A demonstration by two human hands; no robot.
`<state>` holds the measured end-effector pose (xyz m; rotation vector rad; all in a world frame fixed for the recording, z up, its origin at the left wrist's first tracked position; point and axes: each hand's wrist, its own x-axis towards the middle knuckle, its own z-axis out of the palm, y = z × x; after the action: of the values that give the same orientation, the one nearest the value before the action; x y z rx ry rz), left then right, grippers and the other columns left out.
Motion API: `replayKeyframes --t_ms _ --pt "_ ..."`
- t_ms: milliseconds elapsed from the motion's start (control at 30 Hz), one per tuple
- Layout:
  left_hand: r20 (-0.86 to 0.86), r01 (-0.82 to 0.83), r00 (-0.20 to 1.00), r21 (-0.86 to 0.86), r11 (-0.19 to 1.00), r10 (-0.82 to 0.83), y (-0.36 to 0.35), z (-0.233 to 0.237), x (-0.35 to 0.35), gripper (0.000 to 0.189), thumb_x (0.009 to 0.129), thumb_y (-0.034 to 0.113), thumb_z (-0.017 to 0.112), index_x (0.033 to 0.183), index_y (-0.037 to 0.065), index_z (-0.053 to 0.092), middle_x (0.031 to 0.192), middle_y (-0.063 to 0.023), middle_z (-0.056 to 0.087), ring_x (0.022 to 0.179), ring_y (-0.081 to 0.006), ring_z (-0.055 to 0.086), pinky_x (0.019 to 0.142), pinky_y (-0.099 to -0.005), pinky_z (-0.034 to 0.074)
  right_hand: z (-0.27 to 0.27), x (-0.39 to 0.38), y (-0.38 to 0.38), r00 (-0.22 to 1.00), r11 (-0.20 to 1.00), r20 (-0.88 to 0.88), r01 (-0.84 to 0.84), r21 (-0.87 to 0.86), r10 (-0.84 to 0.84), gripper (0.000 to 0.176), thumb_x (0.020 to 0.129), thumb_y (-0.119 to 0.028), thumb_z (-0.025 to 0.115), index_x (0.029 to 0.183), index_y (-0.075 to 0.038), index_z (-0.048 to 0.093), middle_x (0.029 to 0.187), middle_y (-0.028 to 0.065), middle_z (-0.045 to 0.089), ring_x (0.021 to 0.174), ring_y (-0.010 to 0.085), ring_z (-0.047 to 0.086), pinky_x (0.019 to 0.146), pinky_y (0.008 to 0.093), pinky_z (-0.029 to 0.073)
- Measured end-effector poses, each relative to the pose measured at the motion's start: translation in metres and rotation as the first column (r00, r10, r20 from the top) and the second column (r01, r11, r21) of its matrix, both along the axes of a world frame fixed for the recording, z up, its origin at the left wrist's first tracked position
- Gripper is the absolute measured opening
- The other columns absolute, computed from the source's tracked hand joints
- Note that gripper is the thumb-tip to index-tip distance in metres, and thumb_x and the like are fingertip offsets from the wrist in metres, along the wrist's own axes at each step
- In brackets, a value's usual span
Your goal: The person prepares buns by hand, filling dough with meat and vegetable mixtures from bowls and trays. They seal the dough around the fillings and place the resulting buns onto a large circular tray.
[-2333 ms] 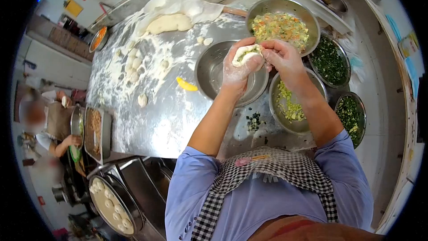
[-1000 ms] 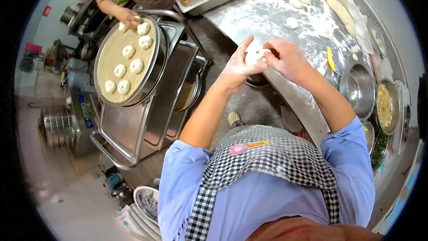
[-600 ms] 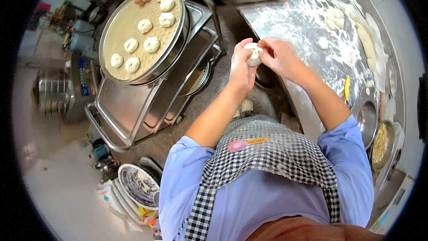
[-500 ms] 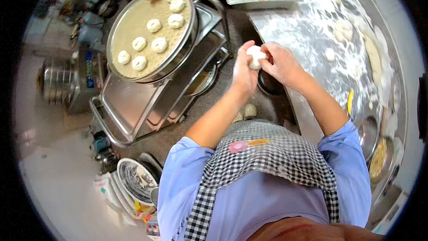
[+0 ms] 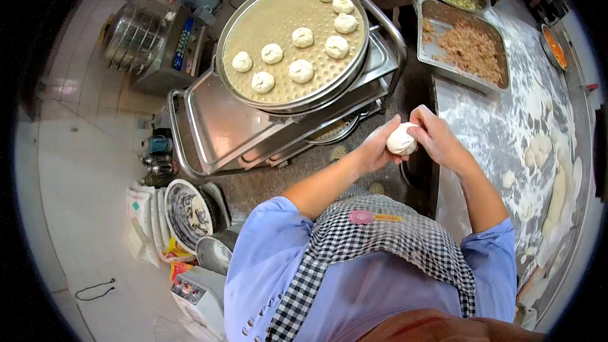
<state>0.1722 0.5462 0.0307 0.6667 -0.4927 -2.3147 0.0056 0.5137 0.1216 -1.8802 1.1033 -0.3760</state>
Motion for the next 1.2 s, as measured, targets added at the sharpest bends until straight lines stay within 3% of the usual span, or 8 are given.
replayKeyframes --t_ms 200,300,333,400,567,767,967,1200 --pt "0.166 -0.047 0.985 -0.026 0.999 0.051 -0.057 -0.009 0.055 0.054 0.092 0.053 0.024 0.109 0.008 0.05 0.089 -0.0075 0.062 0.075 -0.0193 0.063 0.057 -0.0282 0.053 -0.029 0.063 -0.054 0.999 0.987 0.043 0.002 0.163 -0.009 0.016 0.083 -0.013 0.056 0.092 0.0 0.053 0.083 0.0141 0.057 0.079 0.0201 0.057 0.072 0.0328 0.044" --pt "0.086 -0.36 0.926 -0.095 0.928 0.368 -0.099 0.017 0.086 0.056 0.093 0.051 0.025 0.123 0.006 0.041 0.111 -0.0087 0.054 0.095 -0.0164 0.056 0.078 -0.0311 0.048 -0.032 0.099 -0.106 0.955 0.979 0.286 0.125 -0.164 -0.074 0.032 0.082 -0.016 0.059 0.109 -0.001 0.052 0.1 0.0089 0.054 0.095 0.0176 0.053 0.085 0.0295 0.041" --pt "0.125 -0.304 0.924 -0.338 0.891 0.362 -0.115 0.019 0.103 0.066 0.094 0.05 0.023 0.137 0.0 0.021 0.137 -0.0154 0.032 0.125 -0.0234 0.035 0.105 -0.0351 0.029 -0.033 0.114 -0.122 0.864 0.957 0.439 0.146 0.25 -0.247 0.047 0.082 -0.024 0.06 0.121 -0.003 0.045 0.109 0.009 0.052 0.101 0.0213 0.053 0.089 0.0312 0.041" --pt "0.288 -0.259 0.885 -0.346 0.902 0.365 -0.139 0.041 0.138 0.075 0.089 0.057 0.028 0.14 0.005 0.011 0.144 -0.0158 0.018 0.131 -0.0266 0.022 0.108 -0.0375 0.018 -0.028 0.147 -0.151 0.766 0.77 0.51 -0.033 0.638 -0.39 0.052 0.082 -0.028 0.061 0.122 -0.002 0.042 0.112 0.0098 0.05 0.101 0.0218 0.052 0.09 0.033 0.041" --pt "0.391 -0.441 0.714 -0.393 0.807 0.581 -0.164 0.042 0.206 0.062 0.093 0.049 0.027 0.139 0.01 0.019 0.139 -0.0222 0.028 0.127 -0.0337 0.03 0.107 -0.0425 0.02 -0.022 0.245 -0.238 0.986 0.988 0.1 0.128 0.083 -0.136 0.049 0.079 -0.018 0.06 0.123 -0.003 0.045 0.119 0.0137 0.049 0.104 0.0225 0.052 0.092 0.034 0.042" --pt "0.248 -0.52 0.67 -0.517 0.68 0.7 -0.172 0.039 0.225 0.064 0.091 0.046 0.04 0.127 -0.005 0.031 0.113 -0.0195 0.051 0.104 -0.026 0.052 0.091 -0.0367 0.042 -0.12 0.299 -0.292 0.903 0.837 -0.372 -0.025 -0.546 -0.216 0.038 0.084 -0.01 0.047 0.122 -0.004 0.048 0.12 0.0211 0.048 0.113 0.0326 0.047 0.091 0.0439 0.04" --pt "0.175 -0.37 0.777 -0.65 0.663 0.605 -0.186 0.056 0.187 0.054 0.092 0.04 0.036 0.126 -0.003 0.036 0.108 -0.0161 0.054 0.098 -0.0235 0.055 0.086 -0.0344 0.044 -0.043 0.217 -0.232 0.98 0.88 0.011 0.182 -0.438 -0.198 0.022 0.086 -0.021 0.048 0.099 -0.004 0.053 0.102 0.0163 0.056 0.097 0.0319 0.054 0.078 0.0433 0.044" --pt "0.167 0.043 0.979 -0.734 0.678 0.119 -0.164 0.058 0.039 0.053 0.089 0.04 0.047 0.117 -0.005 0.043 0.099 -0.0147 0.058 0.092 -0.0223 0.057 0.083 -0.033 0.046 -0.066 0.041 -0.02 0.721 0.756 -0.232 0.639 -0.143 -0.653 0.036 0.088 -0.037 0.045 0.077 -0.003 0.054 0.073 0.0163 0.059 0.075 0.0354 0.059 0.067 0.0453 0.044"
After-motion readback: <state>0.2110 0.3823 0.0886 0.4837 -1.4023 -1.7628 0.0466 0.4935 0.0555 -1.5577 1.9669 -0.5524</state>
